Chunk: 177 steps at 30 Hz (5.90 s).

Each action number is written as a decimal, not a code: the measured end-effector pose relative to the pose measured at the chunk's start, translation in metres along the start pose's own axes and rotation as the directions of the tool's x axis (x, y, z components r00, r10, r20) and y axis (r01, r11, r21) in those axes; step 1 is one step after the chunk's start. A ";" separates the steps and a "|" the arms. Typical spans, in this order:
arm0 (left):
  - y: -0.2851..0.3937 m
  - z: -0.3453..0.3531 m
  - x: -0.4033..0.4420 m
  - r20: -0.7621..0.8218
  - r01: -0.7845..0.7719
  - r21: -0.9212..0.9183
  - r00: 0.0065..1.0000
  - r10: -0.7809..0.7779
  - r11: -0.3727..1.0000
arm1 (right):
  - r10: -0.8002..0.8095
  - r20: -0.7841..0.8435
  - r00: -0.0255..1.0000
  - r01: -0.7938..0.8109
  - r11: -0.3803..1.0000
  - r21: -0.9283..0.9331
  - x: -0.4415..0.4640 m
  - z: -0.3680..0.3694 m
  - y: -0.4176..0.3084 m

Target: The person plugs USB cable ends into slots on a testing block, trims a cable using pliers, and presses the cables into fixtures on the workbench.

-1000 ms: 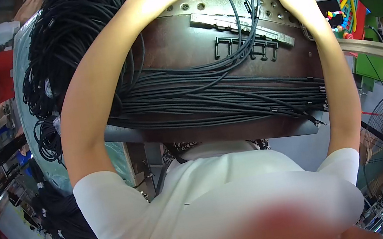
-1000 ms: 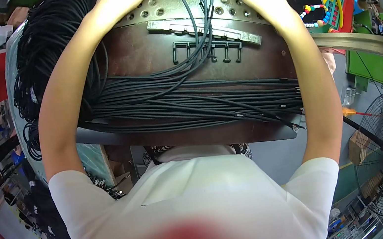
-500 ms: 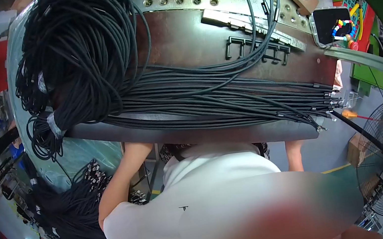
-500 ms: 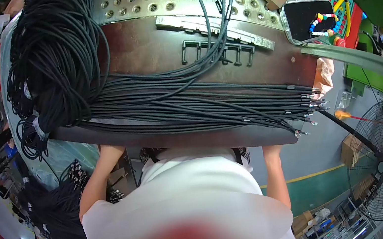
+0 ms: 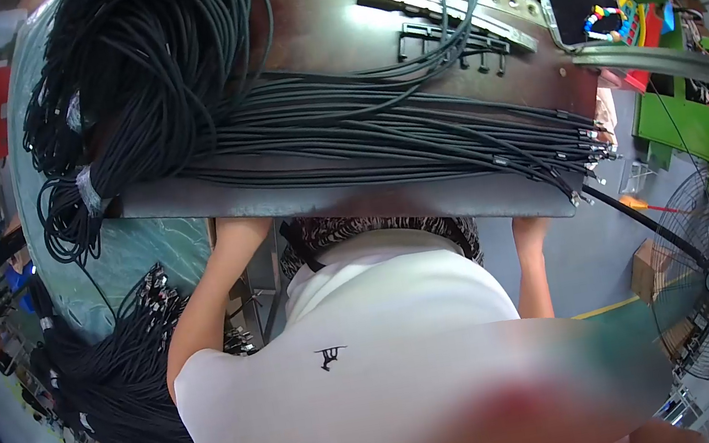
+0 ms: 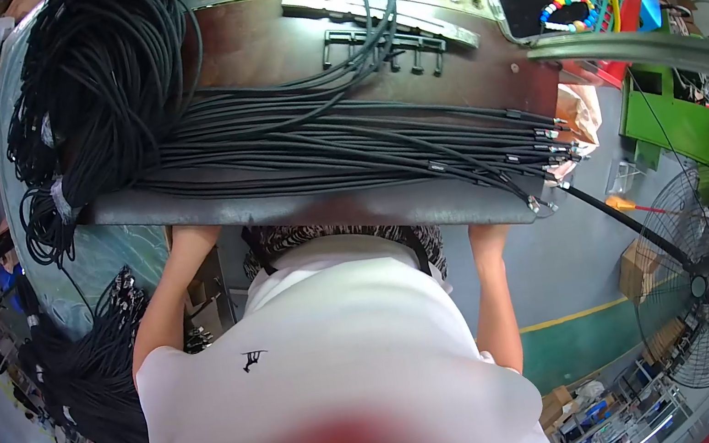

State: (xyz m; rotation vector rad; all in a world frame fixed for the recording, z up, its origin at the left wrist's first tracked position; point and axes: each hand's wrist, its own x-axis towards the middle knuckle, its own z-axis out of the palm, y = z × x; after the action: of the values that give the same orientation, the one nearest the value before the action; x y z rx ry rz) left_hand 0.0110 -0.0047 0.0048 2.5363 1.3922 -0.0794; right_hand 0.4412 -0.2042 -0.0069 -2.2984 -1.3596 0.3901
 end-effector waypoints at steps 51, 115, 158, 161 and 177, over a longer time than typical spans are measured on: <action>0.086 -0.160 0.130 0.319 0.115 -0.882 0.859 0.400 0.456 | -0.776 0.204 0.597 0.782 0.619 0.068 0.238 -0.057 -0.160; 0.173 -0.119 0.041 0.233 0.350 -0.880 0.907 0.350 -0.322 | -0.575 0.066 0.816 0.544 0.801 0.251 0.133 -0.059 -0.205; 0.191 -0.130 0.041 0.248 0.298 -0.950 0.898 0.365 -0.089 | -0.742 -0.326 0.586 0.750 0.649 -0.128 0.142 -0.081 -0.168; 0.184 -0.129 0.046 0.157 0.185 -0.977 0.959 0.236 -0.105 | -0.750 -0.214 0.625 0.780 0.607 0.149 0.130 -0.056 -0.169; 0.192 -0.137 0.071 0.354 0.539 -0.829 0.712 0.606 -0.150 | -0.858 -0.124 0.499 0.806 0.512 -0.297 0.141 -0.088 -0.177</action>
State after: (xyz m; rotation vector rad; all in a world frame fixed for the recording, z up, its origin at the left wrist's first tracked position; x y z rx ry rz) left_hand 0.1999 -0.0122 0.1616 0.7710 0.4135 0.0463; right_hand 0.4148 -0.0258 0.1558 -1.4164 -2.2216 -0.3870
